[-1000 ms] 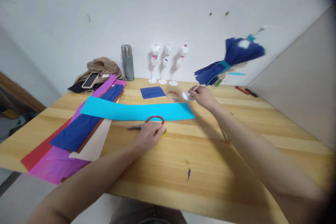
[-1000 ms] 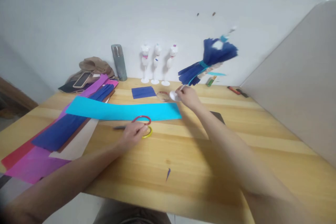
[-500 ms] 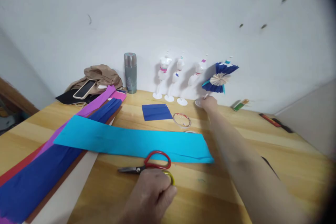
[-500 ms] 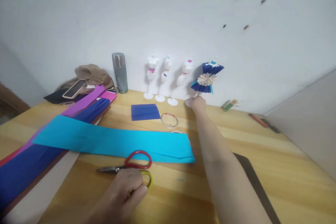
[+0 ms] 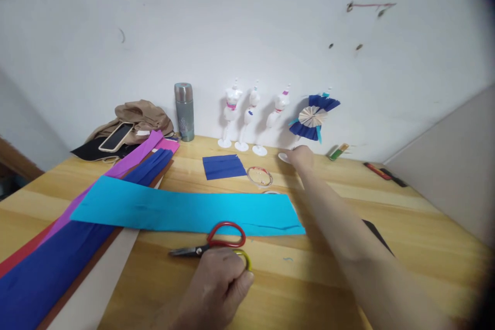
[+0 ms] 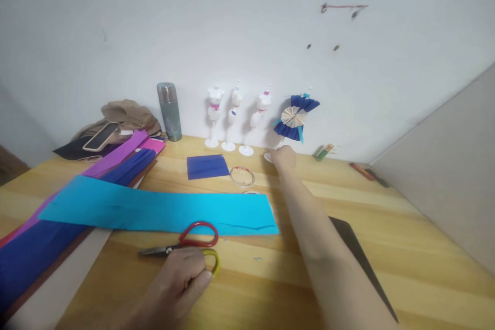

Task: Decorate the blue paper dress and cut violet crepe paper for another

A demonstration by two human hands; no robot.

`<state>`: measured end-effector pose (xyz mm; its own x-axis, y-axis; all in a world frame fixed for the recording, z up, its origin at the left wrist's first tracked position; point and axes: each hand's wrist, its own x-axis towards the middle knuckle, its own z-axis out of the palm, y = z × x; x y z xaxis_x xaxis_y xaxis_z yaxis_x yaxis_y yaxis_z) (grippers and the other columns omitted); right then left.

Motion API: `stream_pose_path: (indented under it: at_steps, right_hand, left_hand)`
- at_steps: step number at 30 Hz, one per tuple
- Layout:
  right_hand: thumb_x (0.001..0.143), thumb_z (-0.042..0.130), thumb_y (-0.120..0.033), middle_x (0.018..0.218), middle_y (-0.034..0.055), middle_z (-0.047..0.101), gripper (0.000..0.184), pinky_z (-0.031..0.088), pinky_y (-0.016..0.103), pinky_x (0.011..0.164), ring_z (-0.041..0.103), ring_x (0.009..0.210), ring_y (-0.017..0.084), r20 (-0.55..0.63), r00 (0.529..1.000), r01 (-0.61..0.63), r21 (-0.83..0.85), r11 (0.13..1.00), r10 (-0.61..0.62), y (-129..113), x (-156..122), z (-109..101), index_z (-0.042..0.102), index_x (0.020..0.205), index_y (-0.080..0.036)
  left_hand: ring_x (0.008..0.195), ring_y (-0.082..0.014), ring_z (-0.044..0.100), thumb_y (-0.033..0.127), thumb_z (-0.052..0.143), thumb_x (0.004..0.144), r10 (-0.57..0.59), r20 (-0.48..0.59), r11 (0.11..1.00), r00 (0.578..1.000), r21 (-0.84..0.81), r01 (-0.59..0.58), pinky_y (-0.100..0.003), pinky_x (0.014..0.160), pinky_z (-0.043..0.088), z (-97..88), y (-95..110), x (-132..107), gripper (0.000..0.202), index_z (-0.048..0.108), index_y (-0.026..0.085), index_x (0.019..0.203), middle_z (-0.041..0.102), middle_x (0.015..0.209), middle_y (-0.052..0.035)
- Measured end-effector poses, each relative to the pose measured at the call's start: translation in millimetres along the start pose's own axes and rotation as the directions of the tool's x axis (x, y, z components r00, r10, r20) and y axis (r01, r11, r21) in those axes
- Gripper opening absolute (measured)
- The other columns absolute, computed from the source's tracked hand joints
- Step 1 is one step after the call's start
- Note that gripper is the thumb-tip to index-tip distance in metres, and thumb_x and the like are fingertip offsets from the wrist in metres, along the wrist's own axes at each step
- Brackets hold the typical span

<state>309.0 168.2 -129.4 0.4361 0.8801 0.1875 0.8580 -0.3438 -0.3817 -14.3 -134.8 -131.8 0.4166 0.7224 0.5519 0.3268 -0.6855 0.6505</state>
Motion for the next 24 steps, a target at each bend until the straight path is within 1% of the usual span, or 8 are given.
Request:
stream_pose_path:
  at_steps: [3, 6, 9, 14, 19, 20, 22, 24]
  right_hand:
    - [0.094, 0.066, -0.039, 0.106, 0.0154, 0.071, 0.03, 0.056, 0.038, 0.08, 0.069, 0.097, 0.026, -0.002, 0.999, -0.053, -0.01, 0.999, 0.053, 0, 0, 2, 0.07, 0.105, -0.011]
    - [0.098, 0.065, -0.039, 0.115, 0.0088, 0.069, 0.031, 0.058, 0.041, 0.088, 0.068, 0.101, 0.021, -0.006, 0.999, -0.049, -0.006, 0.999, 0.049, -2, 4, 6, 0.067, 0.115, -0.014]
    - [0.098, 0.064, -0.038, 0.108, 0.0087, 0.072, 0.027, 0.057, 0.041, 0.091, 0.069, 0.102, 0.021, -0.026, 0.999, -0.036, 0.016, 0.999, 0.036, -7, 10, 10, 0.07, 0.104, -0.013]
    - [0.096, 0.067, -0.038, 0.107, 0.0104, 0.073, 0.026, 0.056, 0.042, 0.093, 0.069, 0.103, 0.023, -0.047, 0.998, -0.043, 0.084, 0.996, 0.047, -12, 15, 14, 0.071, 0.102, -0.012]
    - [0.098, 0.065, -0.038, 0.126, 0.0106, 0.066, 0.034, 0.057, 0.045, 0.094, 0.066, 0.109, 0.023, -0.072, 0.995, -0.061, 0.179, 0.982, 0.075, -6, 4, 9, 0.065, 0.124, -0.016]
    - [0.098, 0.065, -0.038, 0.127, 0.0107, 0.066, 0.035, 0.057, 0.045, 0.093, 0.066, 0.109, 0.023, -0.085, 0.993, -0.064, 0.203, 0.977, 0.083, -5, 0, 7, 0.064, 0.124, -0.016]
    - [0.098, 0.064, -0.039, 0.121, 0.0101, 0.068, 0.031, 0.056, 0.045, 0.094, 0.067, 0.107, 0.022, -0.107, 0.991, -0.051, 0.259, 0.964, 0.081, -8, -8, 6, 0.066, 0.118, -0.015]
    - [0.097, 0.064, -0.038, 0.111, 0.0093, 0.071, 0.028, 0.056, 0.043, 0.093, 0.068, 0.102, 0.022, -0.11, 0.993, -0.004, 0.322, 0.947, 0.042, -18, -13, 7, 0.069, 0.11, -0.014]
  left_hand:
    - [0.054, -0.0119, 0.036, 0.023, 0.044, 0.098, -0.016, 0.007, 1.0, 1.0, 0.021, 0.016, -0.03, 0.051, 0.022, 0.3, 1, -1, 0.039, 0.019, 0.022, 0.069, 0.036, 0.056, 0.0029]
    - [0.053, -0.0116, 0.035, 0.021, 0.043, 0.097, -0.006, 0.015, 1.0, 1.0, 0.027, 0.006, -0.029, 0.051, 0.022, 0.3, 2, 0, 0.038, 0.018, 0.022, 0.068, 0.035, 0.056, 0.0035]
    - [0.053, -0.0114, 0.037, 0.017, 0.044, 0.095, -0.025, 0.037, 0.998, 0.999, 0.053, 0.023, -0.028, 0.051, 0.024, -1.0, 6, 3, 0.038, 0.018, 0.022, 0.068, 0.035, 0.056, 0.0039]
    - [0.054, -0.012, 0.039, 0.016, 0.041, 0.093, -0.031, -0.022, 0.997, 0.999, 0.063, 0.032, -0.026, 0.052, 0.028, -3.9, 11, 5, 0.035, 0.016, 0.022, 0.071, 0.038, 0.057, 0.0038]
    - [0.055, -0.0113, 0.042, 0.017, 0.044, 0.094, -0.056, 0.04, 0.994, 0.998, 0.094, 0.052, -0.026, 0.053, 0.029, -3.6, 7, 1, 0.036, 0.02, 0.022, 0.068, 0.04, 0.057, 0.0037]
    - [0.055, -0.0112, 0.042, 0.018, 0.044, 0.095, -0.058, 0.043, 0.995, 0.997, 0.089, 0.054, -0.027, 0.053, 0.028, -2.8, 5, 0, 0.036, 0.02, 0.021, 0.068, 0.04, 0.057, 0.0036]
    - [0.054, -0.011, 0.04, 0.02, 0.045, 0.095, -0.054, 0.038, 0.996, 0.998, 0.072, 0.051, -0.027, 0.052, 0.025, -0.9, 2, -1, 0.037, 0.021, 0.021, 0.067, 0.039, 0.057, 0.0037]
    - [0.053, -0.0107, 0.038, 0.02, 0.046, 0.096, -0.058, 0.036, 0.997, 0.998, 0.057, 0.055, -0.028, 0.052, 0.023, 0.2, 0, -2, 0.039, 0.021, 0.021, 0.066, 0.037, 0.056, 0.004]
